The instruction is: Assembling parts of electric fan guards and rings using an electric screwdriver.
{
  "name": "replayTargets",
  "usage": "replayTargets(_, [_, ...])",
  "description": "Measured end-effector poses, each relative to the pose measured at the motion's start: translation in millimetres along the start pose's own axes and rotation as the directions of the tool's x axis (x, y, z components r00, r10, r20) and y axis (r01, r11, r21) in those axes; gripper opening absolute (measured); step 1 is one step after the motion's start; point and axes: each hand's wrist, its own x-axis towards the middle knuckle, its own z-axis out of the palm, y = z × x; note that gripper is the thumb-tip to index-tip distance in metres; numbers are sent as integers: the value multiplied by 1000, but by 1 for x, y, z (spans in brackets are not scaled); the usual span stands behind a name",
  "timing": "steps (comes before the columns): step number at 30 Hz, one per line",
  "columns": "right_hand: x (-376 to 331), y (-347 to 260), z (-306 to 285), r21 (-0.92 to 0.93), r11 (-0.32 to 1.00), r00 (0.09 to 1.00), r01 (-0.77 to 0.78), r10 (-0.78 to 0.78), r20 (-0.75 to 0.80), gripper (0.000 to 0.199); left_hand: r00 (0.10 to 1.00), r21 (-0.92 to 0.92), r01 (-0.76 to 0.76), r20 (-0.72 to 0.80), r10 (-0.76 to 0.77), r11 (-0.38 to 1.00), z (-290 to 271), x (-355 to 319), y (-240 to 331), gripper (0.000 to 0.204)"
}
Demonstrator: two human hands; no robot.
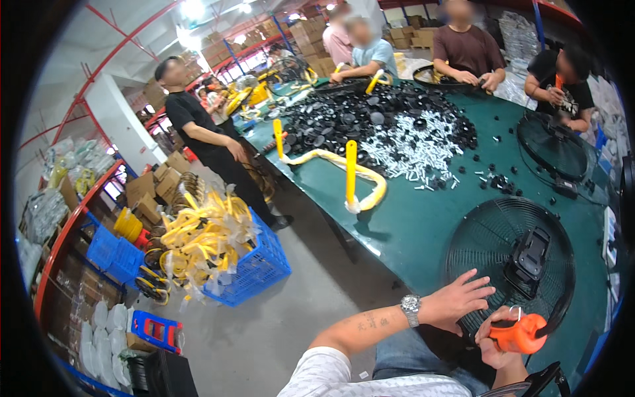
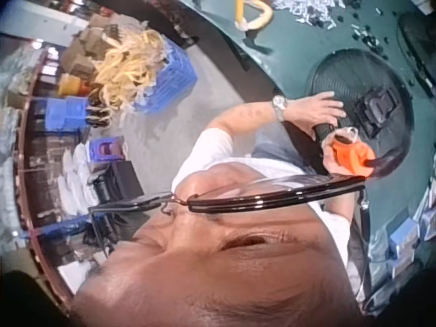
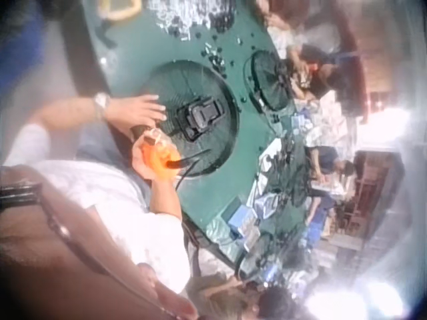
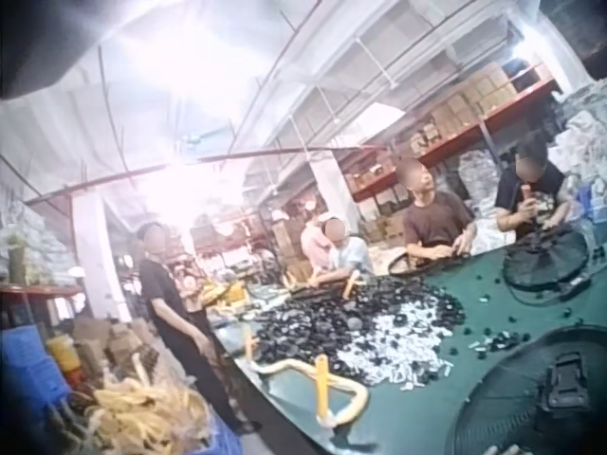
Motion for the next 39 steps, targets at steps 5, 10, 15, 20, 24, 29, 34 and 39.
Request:
replayTargets(5, [17,-26,-12,283,941,980,184,-197,18,51,1000,-3,-19,4,19,1000,-5,1,0,89])
replayTargets(10, [-17,-43,-59,546,788,953,284,-295,-69,58,997,42,76,29,-78,996,4,8,12,81])
replayTargets(15, [-80,-60,-85,527,824,961,206,-69,-268,51,999,9,32,-5,-32,999,6,29,23,79])
replayTargets(20, [-118,-77,-110,314,920,871,235,-56,-488,46,991,137,80,100,-94,987,4,33,17,40])
replayTargets(24, [-141,-82,-124,480,851,840,213,91,-535,47,965,-20,252,80,-249,968,16,29,11,48])
replayTargets(29, [-144,-86,-135,429,877,806,215,88,-585,45,954,-41,300,34,-299,953,3,41,39,59])
replayTargets(34, [-144,-82,-136,268,941,709,209,43,-704,35,994,123,27,-105,-14,992,18,44,30,82])
replayTargets(39, [-139,-71,-140,199,957,780,211,-42,-625,45,994,146,17,-109,-1,989,33,4,26,80])
